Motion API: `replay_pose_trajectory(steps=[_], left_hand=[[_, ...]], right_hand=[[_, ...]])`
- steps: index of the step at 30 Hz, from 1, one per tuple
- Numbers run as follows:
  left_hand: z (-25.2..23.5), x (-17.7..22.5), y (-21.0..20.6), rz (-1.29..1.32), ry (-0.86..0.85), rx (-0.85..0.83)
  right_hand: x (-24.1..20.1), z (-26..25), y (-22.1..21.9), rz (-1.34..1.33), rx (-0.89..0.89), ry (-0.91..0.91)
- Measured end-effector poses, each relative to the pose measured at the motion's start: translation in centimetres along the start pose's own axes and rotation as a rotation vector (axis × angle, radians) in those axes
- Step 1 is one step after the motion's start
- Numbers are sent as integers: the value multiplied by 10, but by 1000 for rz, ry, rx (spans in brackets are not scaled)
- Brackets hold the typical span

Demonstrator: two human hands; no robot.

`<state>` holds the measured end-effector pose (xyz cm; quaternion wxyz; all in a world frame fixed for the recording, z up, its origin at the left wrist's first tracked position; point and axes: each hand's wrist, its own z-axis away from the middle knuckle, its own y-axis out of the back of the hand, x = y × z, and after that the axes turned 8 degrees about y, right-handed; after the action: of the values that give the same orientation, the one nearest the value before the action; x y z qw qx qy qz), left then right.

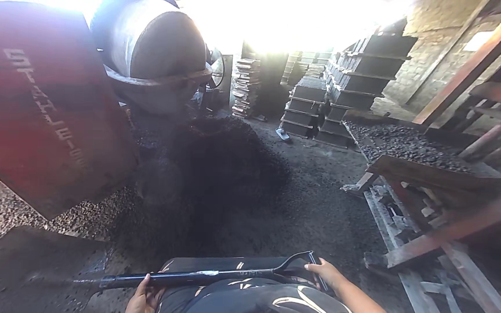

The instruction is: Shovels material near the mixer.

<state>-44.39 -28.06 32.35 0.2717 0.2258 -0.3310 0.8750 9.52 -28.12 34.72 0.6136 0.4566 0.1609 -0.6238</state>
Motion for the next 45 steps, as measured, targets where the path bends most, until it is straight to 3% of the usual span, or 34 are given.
replay_pose_trajectory(steps=[37,42,45], left_hand=[[4,0,-4,-55,6,-34],[-21,-4,21,-64,-25,-134],[-1,3,4,-38,6,-39]], right_hand=[[1,-7,0,19,-19,-22],[2,-8,-1,28,-21,-8],[0,-6,-3,29,-12,8]])
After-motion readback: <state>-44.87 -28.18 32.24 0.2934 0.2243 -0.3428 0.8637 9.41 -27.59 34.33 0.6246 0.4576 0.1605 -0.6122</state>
